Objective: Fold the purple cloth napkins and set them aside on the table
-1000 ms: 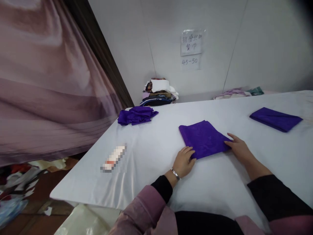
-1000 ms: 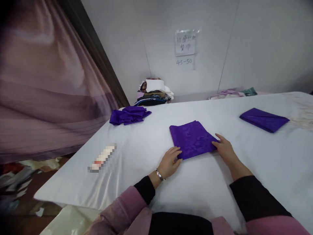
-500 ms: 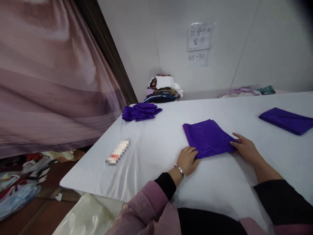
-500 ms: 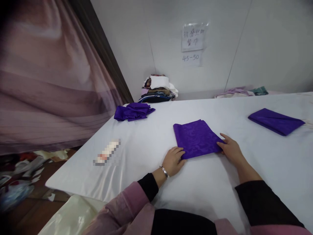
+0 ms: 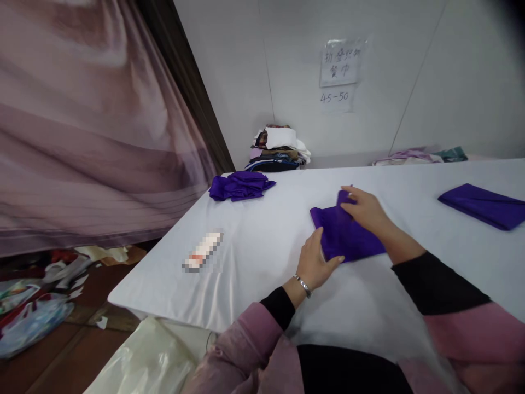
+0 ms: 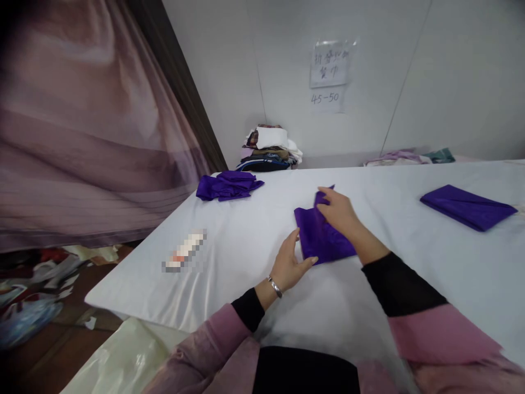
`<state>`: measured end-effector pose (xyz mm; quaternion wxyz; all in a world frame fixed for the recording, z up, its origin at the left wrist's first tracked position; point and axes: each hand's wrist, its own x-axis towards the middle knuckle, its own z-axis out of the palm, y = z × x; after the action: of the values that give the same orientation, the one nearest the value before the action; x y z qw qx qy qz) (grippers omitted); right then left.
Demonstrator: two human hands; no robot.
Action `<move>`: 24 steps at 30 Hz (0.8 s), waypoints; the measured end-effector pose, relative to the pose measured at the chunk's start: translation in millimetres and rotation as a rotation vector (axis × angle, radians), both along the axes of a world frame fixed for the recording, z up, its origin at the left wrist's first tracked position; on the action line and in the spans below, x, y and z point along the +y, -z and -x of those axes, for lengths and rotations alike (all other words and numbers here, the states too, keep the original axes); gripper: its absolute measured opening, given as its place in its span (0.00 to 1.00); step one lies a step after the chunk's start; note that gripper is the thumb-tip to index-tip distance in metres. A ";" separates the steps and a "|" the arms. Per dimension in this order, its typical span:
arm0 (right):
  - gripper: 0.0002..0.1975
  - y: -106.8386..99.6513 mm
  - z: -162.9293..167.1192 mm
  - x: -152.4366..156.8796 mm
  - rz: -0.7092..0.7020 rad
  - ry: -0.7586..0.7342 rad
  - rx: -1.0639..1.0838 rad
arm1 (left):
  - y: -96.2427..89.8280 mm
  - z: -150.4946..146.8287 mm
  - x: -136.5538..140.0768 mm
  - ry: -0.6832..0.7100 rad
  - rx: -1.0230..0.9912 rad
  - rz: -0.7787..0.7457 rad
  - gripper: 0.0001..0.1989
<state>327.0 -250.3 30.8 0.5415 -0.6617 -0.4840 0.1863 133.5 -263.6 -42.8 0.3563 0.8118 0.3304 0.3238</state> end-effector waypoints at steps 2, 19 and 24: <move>0.25 -6.5 37.5 13.1 -0.102 -0.162 -0.056 | -4.7 3.5 -1.6 -0.047 -0.146 0.153 0.43; 0.24 95.0 -97.4 -106.2 0.324 -0.195 -0.573 | 8.7 148.3 -17.1 -0.561 -0.410 0.447 0.27; 0.23 108.9 -130.3 -108.4 0.306 -0.190 -0.687 | 6.5 136.6 -7.2 -0.142 0.230 -0.175 0.26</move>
<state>457.2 -358.7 -78.0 0.2232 -0.7109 -0.6630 0.0729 -3.1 -270.8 -49.3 0.2204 0.8460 0.3961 0.2807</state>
